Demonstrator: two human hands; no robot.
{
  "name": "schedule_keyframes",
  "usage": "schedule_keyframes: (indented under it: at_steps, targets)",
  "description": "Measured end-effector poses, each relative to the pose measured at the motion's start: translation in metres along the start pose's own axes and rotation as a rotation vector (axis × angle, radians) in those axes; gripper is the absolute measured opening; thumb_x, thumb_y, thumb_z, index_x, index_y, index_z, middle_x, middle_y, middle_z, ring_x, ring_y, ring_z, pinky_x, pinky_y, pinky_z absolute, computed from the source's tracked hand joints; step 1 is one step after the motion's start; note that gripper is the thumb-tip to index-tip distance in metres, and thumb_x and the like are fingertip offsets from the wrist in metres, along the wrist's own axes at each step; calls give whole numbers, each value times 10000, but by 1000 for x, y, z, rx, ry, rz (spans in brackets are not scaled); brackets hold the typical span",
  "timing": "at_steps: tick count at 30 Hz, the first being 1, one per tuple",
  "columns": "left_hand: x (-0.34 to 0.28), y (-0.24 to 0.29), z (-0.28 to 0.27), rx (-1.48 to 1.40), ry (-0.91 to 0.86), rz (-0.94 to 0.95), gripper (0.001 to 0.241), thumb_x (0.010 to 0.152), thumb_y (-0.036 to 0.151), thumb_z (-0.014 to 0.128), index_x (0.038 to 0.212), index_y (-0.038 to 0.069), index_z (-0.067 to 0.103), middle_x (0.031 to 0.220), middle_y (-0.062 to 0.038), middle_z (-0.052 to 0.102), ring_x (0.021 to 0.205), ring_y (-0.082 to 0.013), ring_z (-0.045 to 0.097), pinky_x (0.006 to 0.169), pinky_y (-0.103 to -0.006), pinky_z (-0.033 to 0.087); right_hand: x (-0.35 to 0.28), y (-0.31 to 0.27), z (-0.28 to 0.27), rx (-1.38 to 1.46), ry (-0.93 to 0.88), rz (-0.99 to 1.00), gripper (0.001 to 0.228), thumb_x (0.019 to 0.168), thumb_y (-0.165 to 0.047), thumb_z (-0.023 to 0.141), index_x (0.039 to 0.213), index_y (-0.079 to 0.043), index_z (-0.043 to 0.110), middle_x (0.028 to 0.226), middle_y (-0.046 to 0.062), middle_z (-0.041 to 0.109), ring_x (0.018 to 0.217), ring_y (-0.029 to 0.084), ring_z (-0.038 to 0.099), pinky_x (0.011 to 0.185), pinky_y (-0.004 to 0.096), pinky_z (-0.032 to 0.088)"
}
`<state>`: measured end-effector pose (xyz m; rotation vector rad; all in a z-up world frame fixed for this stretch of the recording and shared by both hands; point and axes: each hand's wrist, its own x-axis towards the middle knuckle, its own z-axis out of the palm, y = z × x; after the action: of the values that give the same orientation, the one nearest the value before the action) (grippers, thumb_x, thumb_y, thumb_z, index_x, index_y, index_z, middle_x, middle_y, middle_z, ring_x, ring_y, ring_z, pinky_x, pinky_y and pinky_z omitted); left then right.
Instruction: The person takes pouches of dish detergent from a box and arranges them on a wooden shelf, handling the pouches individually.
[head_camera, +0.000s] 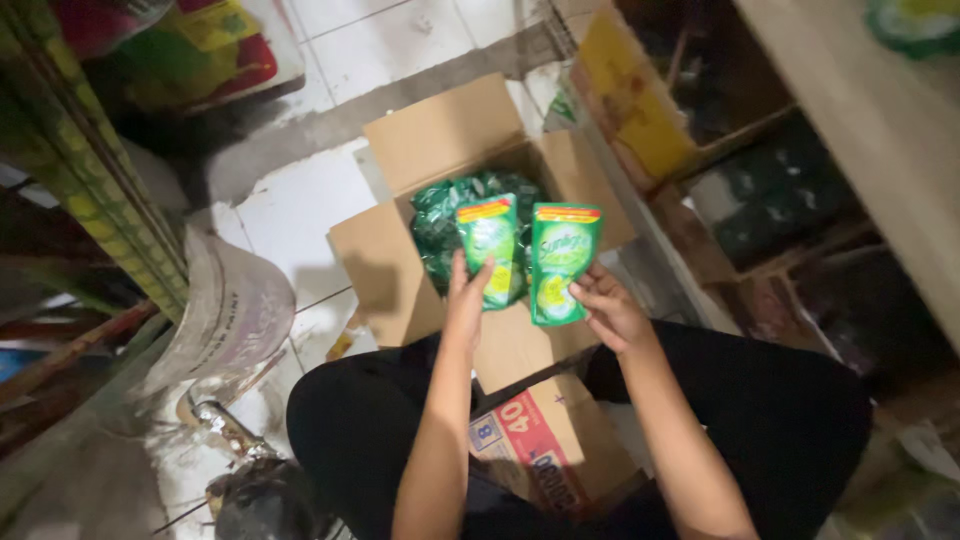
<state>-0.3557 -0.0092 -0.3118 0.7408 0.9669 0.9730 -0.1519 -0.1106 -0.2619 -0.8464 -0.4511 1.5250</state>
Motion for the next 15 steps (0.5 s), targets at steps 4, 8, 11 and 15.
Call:
schedule_keyframes:
  at_steps: [4, 8, 11, 15]
  targets:
    - [-51, -6, 47, -260, -233, -72, 495, 1005, 225, 665, 1435, 60, 483, 1327, -46, 616, 1225, -160, 564, 1046, -335, 438, -37, -9, -15, -205, 106, -56, 429, 919, 7, 689, 1334, -5, 583, 1226, 117, 668, 1155, 199, 637, 1003, 347, 513]
    - [-98, 4, 76, -245, -258, 5, 523, 975, 124, 693, 1447, 68, 474, 1326, -59, 621, 1231, -175, 575, 1045, -350, 451, -75, -9, -21, -432, 303, -224, 349, 903, -21, 743, 1228, 26, 623, 1137, 106, 678, 1081, 178, 647, 952, 322, 523]
    - [-119, 12, 91, -284, -213, -9, 567, 929, 76, 697, 1446, 108, 467, 1331, -53, 625, 1235, -182, 588, 1037, -359, 467, -99, -14, -2, -528, 422, -253, 286, 891, -90, 759, 1138, 19, 665, 1056, 88, 729, 1005, 145, 684, 896, 295, 540]
    - [-143, 21, 105, -364, -206, 55, 562, 941, 63, 691, 1462, 79, 480, 1367, -68, 620, 1262, -187, 582, 1061, -349, 457, -136, -36, 25, -675, 453, -366, 275, 863, -124, 805, 1064, 23, 689, 983, 56, 755, 927, 129, 716, 837, 282, 560]
